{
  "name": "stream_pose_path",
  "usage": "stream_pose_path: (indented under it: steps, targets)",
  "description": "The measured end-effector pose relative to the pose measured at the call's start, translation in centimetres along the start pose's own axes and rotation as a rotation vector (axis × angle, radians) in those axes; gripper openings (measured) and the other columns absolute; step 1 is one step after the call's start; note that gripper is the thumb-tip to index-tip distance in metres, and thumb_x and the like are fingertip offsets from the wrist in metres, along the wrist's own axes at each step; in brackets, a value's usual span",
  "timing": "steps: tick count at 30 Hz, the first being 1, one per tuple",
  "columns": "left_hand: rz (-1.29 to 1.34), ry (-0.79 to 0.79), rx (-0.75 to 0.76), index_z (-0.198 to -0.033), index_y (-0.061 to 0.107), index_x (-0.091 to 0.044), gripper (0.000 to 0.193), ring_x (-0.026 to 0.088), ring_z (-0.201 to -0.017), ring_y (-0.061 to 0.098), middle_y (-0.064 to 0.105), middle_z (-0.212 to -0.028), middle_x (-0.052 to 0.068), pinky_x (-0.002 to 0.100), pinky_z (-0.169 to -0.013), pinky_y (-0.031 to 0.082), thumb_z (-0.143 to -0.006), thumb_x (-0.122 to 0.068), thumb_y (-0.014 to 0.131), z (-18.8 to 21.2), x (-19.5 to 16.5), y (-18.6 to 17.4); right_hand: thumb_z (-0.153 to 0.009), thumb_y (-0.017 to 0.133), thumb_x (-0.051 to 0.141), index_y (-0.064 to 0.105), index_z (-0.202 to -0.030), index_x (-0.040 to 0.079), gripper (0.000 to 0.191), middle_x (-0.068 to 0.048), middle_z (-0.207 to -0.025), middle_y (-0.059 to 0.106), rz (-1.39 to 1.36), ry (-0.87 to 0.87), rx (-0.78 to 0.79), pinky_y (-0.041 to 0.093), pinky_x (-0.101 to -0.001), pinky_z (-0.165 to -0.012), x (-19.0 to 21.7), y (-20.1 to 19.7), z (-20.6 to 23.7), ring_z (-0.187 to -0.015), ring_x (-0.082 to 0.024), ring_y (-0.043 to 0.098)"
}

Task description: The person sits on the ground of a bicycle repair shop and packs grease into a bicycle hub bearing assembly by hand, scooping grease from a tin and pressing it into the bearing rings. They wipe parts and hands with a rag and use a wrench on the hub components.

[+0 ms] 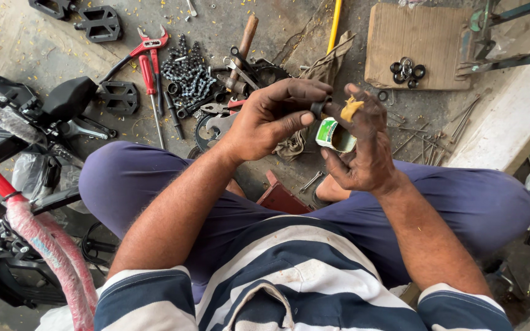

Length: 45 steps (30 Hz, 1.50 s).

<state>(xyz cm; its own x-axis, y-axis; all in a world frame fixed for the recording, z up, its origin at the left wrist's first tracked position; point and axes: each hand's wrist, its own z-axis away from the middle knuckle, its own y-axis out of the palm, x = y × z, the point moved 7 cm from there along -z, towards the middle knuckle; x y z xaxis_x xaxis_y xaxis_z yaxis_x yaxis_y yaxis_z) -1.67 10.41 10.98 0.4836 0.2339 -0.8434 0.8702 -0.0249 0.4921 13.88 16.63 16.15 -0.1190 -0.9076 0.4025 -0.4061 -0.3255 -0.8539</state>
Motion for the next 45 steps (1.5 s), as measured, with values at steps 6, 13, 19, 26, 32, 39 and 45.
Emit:
stream_pose_path:
  steps: [6, 13, 19, 26, 32, 39, 45]
  targets:
    - [-0.012, 0.005, -0.030, -0.132, 0.060, -0.005, 0.031, 0.016, -0.140, 0.056, 0.054, -0.149, 0.007, 0.035, -0.122, 0.050, -0.104, 0.004, 0.070, 0.3, 0.2, -0.4, -0.093, 0.071, 0.013, 0.014, -0.165, 0.005, 0.092, -0.021, -0.160, 0.041, -0.932, 0.335, -0.065, 0.032, -0.0435, -0.129, -0.9, 0.8, 1.7, -0.147, -0.028, 0.048]
    - [0.050, -0.025, -0.065, -0.130, 0.054, -0.007, 0.035, 0.015, -0.135, 0.058, 0.054, -0.150, 0.008, 0.035, -0.121, 0.051, -0.102, 0.007, 0.070, 0.0, 1.0, -0.4, -0.086, 0.076, 0.009, 0.031, -0.153, 0.004, 0.080, -0.020, -0.149, 0.054, -0.011, -0.006, -0.100, 0.030, -0.0486, -0.127, 0.9, -0.3, 0.6, -0.147, -0.039, 0.041]
    - [0.037, -0.024, -0.059, -0.127, 0.055, -0.007, 0.033, 0.015, -0.130, 0.060, 0.055, -0.153, 0.011, 0.035, -0.118, 0.051, -0.102, 0.009, 0.069, -0.1, 0.7, -0.6, -0.083, 0.080, 0.011, 0.053, -0.142, 0.012, 0.065, -0.017, -0.135, 0.056, -0.105, 0.132, -0.113, 0.041, -0.0481, -0.123, 0.4, -0.8, 0.4, -0.139, -0.034, 0.048]
    - [-0.018, -0.044, -0.042, -0.122, 0.061, -0.005, 0.023, 0.017, -0.132, 0.062, 0.056, -0.151, 0.011, 0.035, -0.113, 0.055, -0.104, 0.005, 0.069, 0.0, 0.3, -0.1, -0.085, 0.078, 0.014, 0.026, -0.155, 0.006, 0.087, -0.024, -0.148, 0.051, -0.249, 0.162, -0.057, 0.039, -0.0495, -0.122, -0.6, 0.3, 0.6, -0.144, -0.037, 0.048]
    - [0.007, -0.030, -0.086, -0.130, 0.057, -0.004, 0.034, 0.014, -0.133, 0.056, 0.050, -0.149, 0.009, 0.034, -0.117, 0.049, -0.100, 0.003, 0.071, 0.1, 0.2, -0.4, -0.096, 0.068, 0.011, 0.011, -0.165, 0.005, 0.090, -0.017, -0.154, 0.054, -1.011, 0.342, -0.101, 0.019, -0.0426, -0.132, -0.8, 0.5, 1.7, -0.155, -0.030, 0.030]
    - [0.111, -0.036, -0.087, -0.127, 0.051, -0.007, 0.036, 0.013, -0.131, 0.058, 0.051, -0.150, 0.010, 0.034, -0.117, 0.052, -0.101, 0.007, 0.070, 0.0, 1.7, -0.1, -0.087, 0.073, 0.015, 0.022, -0.154, -0.008, 0.087, -0.033, -0.160, 0.033, -0.085, 0.068, 0.010, 0.012, -0.0525, -0.130, 1.9, 1.6, 0.5, -0.158, -0.041, 0.016]
    - [-0.056, -0.057, -0.087, -0.124, 0.052, -0.008, 0.033, 0.013, -0.124, 0.060, 0.054, -0.149, 0.010, 0.032, -0.111, 0.054, -0.101, 0.009, 0.070, 0.2, 0.9, -0.5, -0.089, 0.079, 0.011, 0.054, -0.145, 0.002, 0.063, -0.016, -0.149, 0.052, 0.046, 0.057, -0.117, 0.029, -0.0466, -0.128, 1.3, -0.2, 1.1, -0.148, -0.030, 0.037]
